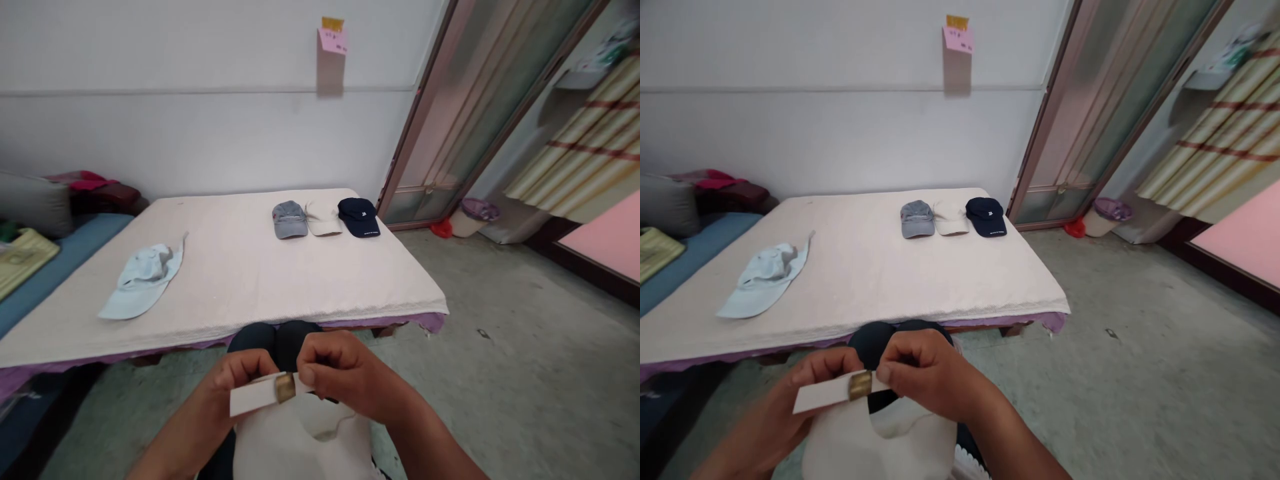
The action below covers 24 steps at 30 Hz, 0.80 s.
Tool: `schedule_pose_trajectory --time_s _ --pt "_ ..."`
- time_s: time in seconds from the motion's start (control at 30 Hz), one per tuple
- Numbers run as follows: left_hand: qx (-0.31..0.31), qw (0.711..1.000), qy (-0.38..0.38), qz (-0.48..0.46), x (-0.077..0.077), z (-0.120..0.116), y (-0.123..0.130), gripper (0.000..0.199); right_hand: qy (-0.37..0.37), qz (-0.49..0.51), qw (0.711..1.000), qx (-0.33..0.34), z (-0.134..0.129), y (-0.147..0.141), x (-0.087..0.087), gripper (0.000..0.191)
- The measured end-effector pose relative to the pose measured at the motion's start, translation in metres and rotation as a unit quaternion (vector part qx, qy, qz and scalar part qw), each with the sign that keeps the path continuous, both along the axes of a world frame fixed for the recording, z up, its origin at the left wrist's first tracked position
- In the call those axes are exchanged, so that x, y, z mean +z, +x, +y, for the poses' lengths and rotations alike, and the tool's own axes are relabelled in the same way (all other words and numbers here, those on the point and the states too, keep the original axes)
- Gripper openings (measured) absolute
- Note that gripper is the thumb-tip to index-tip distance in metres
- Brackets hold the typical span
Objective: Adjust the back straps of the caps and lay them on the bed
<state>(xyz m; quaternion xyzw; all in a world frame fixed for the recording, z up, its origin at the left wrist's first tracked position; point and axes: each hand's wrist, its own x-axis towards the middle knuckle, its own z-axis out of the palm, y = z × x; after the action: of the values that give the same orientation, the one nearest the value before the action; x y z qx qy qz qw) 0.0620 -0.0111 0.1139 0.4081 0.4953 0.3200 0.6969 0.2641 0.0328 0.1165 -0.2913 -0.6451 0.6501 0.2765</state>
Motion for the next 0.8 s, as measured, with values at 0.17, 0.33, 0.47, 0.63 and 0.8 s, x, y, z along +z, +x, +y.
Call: schedule_pose_trajectory --time_s 0.17,0.33,0.47,0.63,0.8 --pt "0.0 0.999 -0.003 0.04 0.004 0.001 0.004 0.028 0.02 -0.053 0.998 0.004 -0.002 -0.002 0.0 0.024" --pt "0.001 0.998 -0.013 0.066 0.006 0.001 0.007 0.029 0.018 -0.084 0.996 0.005 -0.003 -0.005 0.004 0.017" --pt "-0.029 0.996 0.011 0.078 0.005 0.0 0.0 0.03 0.014 -0.091 0.996 0.003 -0.003 -0.006 0.005 0.016" --pt "-0.11 0.994 0.013 -0.008 0.002 -0.004 -0.004 0.05 0.0 -0.097 0.995 0.007 -0.002 -0.006 0.003 0.016" --pt "-0.025 0.994 0.019 0.105 0.009 -0.004 0.006 0.038 0.016 -0.096 0.995 0.004 -0.001 -0.007 0.0 0.016"
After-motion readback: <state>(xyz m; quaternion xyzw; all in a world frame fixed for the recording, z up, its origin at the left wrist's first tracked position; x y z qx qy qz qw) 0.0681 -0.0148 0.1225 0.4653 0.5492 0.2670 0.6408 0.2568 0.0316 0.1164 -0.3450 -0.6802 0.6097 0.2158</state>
